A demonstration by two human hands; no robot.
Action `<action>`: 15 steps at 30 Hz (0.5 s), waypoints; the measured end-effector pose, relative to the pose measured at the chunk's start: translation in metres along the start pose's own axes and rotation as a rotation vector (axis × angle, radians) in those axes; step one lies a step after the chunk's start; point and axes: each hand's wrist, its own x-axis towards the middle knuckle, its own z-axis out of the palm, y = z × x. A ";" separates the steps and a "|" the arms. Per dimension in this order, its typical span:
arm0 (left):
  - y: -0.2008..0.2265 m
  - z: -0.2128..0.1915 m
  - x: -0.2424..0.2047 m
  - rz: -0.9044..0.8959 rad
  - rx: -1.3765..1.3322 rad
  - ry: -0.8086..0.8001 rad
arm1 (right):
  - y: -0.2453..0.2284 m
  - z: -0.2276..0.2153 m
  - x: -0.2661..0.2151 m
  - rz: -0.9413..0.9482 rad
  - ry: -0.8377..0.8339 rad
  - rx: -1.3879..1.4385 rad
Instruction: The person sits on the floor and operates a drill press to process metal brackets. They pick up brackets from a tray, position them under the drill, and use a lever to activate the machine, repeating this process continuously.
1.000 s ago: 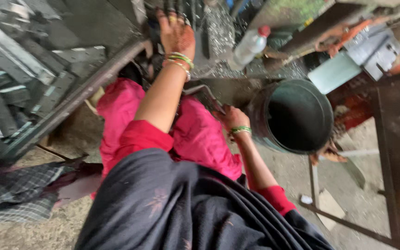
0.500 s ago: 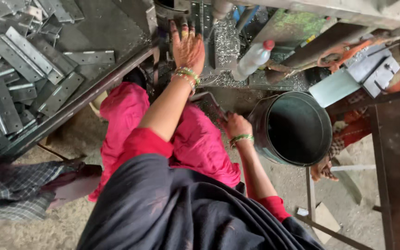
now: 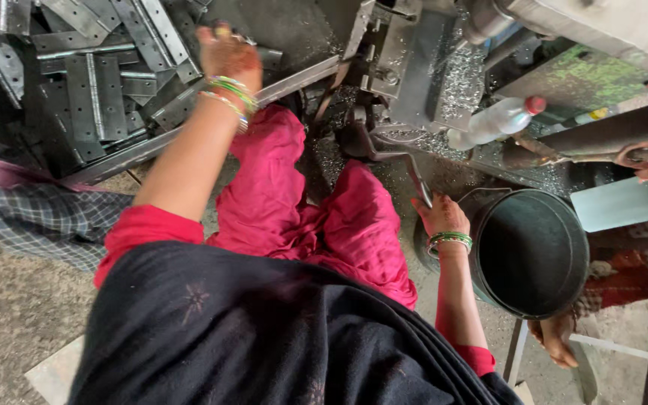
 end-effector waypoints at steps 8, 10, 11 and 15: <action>-0.032 0.049 0.005 0.138 -2.047 0.220 | 0.002 0.005 0.000 0.017 0.023 -0.006; -0.038 0.034 0.011 0.069 -2.088 0.244 | 0.004 0.008 0.001 0.012 0.018 -0.002; -0.037 0.030 0.010 0.074 -2.082 0.168 | 0.006 0.010 0.001 0.004 0.027 -0.009; -0.037 0.030 0.016 -0.068 -2.148 -0.034 | 0.010 0.017 0.006 -0.025 0.078 -0.016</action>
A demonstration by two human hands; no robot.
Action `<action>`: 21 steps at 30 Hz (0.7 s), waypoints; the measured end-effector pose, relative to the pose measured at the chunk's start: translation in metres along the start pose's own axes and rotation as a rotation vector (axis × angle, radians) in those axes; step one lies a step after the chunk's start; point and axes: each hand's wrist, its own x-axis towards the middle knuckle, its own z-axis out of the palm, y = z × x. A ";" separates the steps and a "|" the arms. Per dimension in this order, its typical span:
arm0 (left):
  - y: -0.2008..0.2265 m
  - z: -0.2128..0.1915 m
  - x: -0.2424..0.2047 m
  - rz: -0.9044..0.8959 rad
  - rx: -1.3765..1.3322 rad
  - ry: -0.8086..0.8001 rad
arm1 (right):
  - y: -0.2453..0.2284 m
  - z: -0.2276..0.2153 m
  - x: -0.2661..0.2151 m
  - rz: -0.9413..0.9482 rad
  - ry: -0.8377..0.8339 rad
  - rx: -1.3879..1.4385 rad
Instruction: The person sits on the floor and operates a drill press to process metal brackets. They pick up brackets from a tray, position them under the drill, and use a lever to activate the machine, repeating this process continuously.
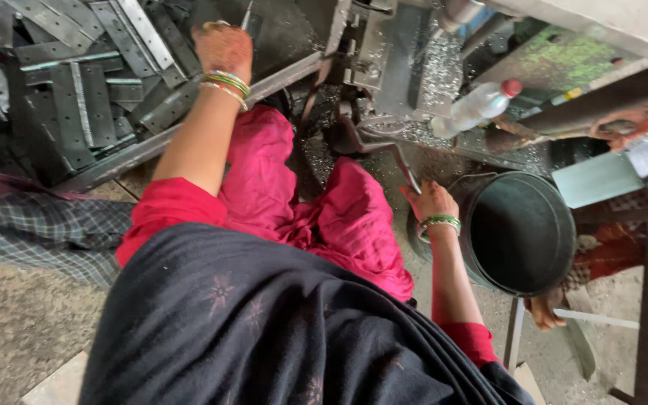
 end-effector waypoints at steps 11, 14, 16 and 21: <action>0.099 -0.120 -0.024 0.089 -0.874 -0.334 | -0.003 0.004 0.004 -0.035 0.022 0.036; 0.220 -0.099 -0.054 0.077 -0.799 0.022 | -0.009 -0.002 -0.006 -0.016 0.025 0.049; 0.253 -0.094 -0.071 0.125 -0.707 0.288 | -0.010 -0.006 -0.011 -0.018 0.043 0.060; 0.266 -0.116 -0.097 0.241 -0.536 -0.069 | -0.013 -0.012 -0.006 -0.043 0.026 0.040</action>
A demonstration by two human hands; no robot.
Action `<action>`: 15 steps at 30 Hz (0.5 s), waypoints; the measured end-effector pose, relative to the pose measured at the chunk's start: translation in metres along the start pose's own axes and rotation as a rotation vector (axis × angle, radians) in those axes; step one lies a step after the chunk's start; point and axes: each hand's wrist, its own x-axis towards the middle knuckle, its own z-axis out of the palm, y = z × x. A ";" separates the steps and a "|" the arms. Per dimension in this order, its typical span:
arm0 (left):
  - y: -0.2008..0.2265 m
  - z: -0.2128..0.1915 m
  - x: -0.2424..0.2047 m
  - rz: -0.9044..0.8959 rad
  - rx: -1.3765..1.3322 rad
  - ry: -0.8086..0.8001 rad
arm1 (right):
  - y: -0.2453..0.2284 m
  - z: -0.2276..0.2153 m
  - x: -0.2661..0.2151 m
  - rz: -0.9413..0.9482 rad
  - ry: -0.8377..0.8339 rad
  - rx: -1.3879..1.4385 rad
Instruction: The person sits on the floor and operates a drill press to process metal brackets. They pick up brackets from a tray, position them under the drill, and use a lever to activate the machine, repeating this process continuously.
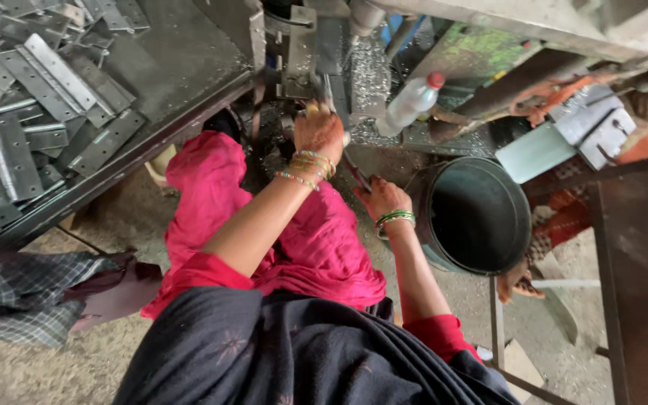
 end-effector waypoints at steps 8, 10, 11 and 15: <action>-0.024 0.018 0.044 0.075 0.004 -0.069 | 0.014 0.049 0.000 0.040 0.007 0.118; -0.026 0.014 0.042 0.084 0.028 -0.108 | 0.019 0.066 0.002 0.069 0.007 0.179; -0.026 0.010 0.042 0.086 0.040 -0.124 | 0.024 0.067 0.010 0.079 0.007 0.171; -0.015 -0.001 0.035 0.041 0.057 -0.237 | 0.032 0.073 0.014 -0.006 0.036 0.113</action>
